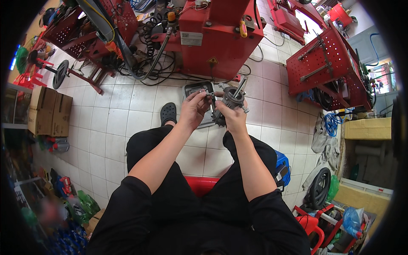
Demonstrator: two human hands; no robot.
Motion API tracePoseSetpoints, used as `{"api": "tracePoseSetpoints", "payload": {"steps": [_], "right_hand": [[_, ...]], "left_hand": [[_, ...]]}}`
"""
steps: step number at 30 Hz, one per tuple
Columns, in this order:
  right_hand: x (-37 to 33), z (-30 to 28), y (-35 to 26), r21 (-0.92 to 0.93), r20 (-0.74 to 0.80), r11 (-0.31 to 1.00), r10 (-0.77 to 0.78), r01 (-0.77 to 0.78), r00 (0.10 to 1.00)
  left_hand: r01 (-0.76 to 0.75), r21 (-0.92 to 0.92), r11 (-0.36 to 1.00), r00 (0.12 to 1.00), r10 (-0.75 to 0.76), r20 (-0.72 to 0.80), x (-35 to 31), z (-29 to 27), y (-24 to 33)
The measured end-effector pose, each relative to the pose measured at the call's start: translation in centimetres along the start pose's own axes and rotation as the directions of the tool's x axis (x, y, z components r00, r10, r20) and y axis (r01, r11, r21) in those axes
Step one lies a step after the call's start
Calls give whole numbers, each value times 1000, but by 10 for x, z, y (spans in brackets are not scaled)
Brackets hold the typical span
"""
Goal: The person sits on a stool in a workshop and assembles a mechanical component, likely a carburetor, using their hands. They manipulate small metal parts, including a spring and a float, and place them into a metal tray on the floor.
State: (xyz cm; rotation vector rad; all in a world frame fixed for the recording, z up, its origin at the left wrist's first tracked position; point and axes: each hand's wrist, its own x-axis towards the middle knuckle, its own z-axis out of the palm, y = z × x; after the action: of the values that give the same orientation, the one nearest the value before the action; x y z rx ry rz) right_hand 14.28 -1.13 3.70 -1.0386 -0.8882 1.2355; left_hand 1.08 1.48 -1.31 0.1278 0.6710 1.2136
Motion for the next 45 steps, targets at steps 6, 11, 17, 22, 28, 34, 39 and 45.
{"api": "tracePoseSetpoints", "payload": {"steps": [6,11,17,22,28,34,39,45], "right_hand": [[5,-12,11,-115,-92,992,35,-46,995],[17,-24,35,-388,-204,889,174,-242,964],[16,-54,88,-720,-198,619,252,-315,947],[18,-46,92,-749,-142,604,257,-273,956],[34,-46,138,-817,-85,525,299,-239,950],[52,-71,241,-911,-115,308,449,-275,886],[61,-87,294,-950,-167,112,607,-292,777],[73,-110,331,-962,-116,95,705,-256,699]], "left_hand": [[47,-36,998,999,-47,4,0,2,4],[64,-78,995,998,-63,17,3,-6,8],[25,-160,987,1000,-27,-8,7,-7,18],[-11,-157,988,1000,14,18,10,-6,29],[-49,-207,977,999,44,-26,14,0,32],[-72,-203,977,993,51,-107,16,-11,43],[-36,-117,992,993,22,-115,31,-22,39],[-4,-62,998,992,-4,-127,40,-31,38]]}}
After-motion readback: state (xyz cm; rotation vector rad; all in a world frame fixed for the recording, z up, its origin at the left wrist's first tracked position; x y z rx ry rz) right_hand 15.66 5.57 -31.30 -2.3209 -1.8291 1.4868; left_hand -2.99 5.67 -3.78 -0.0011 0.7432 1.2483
